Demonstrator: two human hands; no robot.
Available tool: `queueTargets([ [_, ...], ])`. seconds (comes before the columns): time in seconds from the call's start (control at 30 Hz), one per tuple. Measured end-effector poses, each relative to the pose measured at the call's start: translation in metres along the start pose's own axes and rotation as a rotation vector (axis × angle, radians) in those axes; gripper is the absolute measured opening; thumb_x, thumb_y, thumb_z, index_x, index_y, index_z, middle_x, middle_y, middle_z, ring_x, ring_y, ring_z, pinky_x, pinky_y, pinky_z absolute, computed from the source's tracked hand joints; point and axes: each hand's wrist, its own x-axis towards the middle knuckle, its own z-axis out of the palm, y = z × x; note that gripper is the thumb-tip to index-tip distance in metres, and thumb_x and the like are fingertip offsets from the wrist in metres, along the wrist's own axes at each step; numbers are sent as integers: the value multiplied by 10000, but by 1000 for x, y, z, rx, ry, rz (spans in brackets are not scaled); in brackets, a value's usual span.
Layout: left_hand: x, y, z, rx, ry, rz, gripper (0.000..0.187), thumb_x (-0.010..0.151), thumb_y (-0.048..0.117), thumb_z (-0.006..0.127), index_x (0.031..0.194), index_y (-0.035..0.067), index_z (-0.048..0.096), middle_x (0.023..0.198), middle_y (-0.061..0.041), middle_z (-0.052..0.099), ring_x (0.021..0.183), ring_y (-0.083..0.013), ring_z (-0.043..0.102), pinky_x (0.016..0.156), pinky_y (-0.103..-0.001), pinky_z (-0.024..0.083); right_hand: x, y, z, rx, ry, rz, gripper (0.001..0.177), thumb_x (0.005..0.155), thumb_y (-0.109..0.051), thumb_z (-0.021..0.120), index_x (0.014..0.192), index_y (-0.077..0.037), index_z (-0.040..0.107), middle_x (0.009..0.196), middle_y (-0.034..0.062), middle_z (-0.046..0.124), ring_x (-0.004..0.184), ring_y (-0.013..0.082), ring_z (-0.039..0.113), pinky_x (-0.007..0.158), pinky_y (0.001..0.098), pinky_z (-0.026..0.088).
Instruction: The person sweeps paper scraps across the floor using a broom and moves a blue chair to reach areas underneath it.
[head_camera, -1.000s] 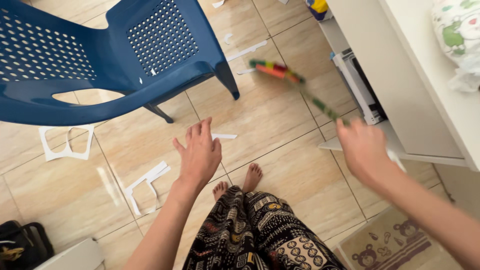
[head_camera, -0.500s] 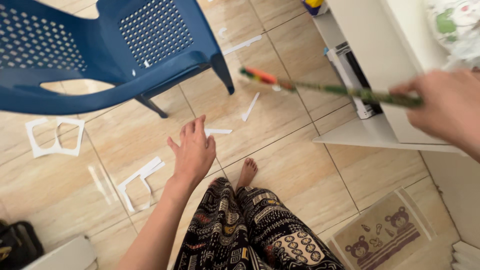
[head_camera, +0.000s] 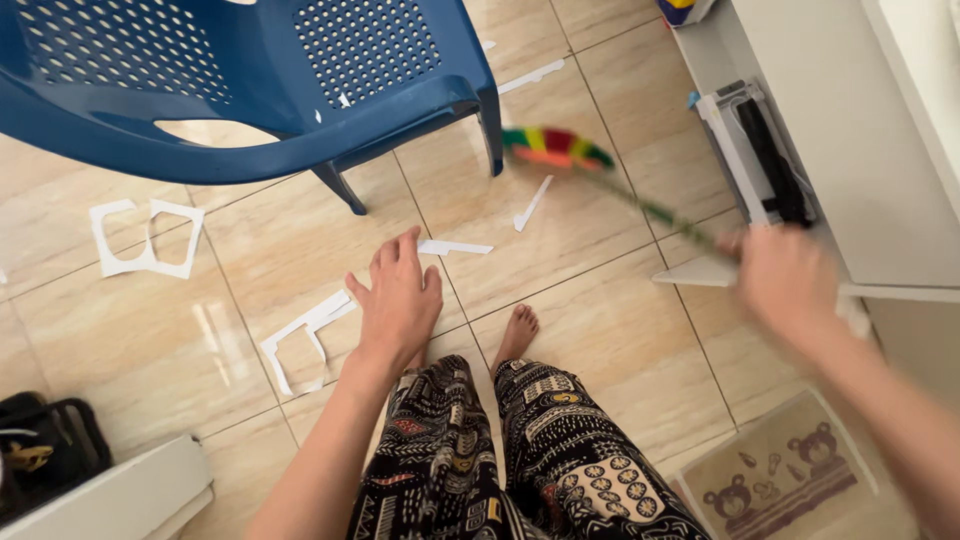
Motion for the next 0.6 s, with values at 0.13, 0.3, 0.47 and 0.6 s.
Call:
queueTargets([
  [0.13,4,-24,-5,32,-68,65,602,964,209,601,1533,121,427,1537,-143,479,1487,-362,388,1138,-833,131,-119,-33,-4,13,-223,146,569,874,-52,673,1364,-328,758,1097,199,776,992,393,765,877,492,613],
  [0.3,23,-40,-16,78,-147,195,595,966,220,608,1525,115,436,1535,-145,489,1483,-367,399,1146,-831,132,-174,15,-44,319,-374,364,622,750,-162,903,1305,-395,748,1030,98,857,908,280,805,857,433,645],
  [0.47,45,-49,-37,119,-197,277,604,955,221,600,1526,122,427,1528,-153,483,1467,-366,405,1137,-824,149,-172,3,-43,286,-456,612,587,841,-179,827,1398,-341,740,1013,128,833,868,326,816,822,442,625],
  [0.6,49,-63,-52,138,-197,311,587,967,220,602,1523,119,441,1522,-158,493,1465,-371,413,1159,-823,141,-119,-26,-12,25,-146,390,615,876,-187,755,1463,-370,749,1023,211,835,932,378,798,843,464,622],
])
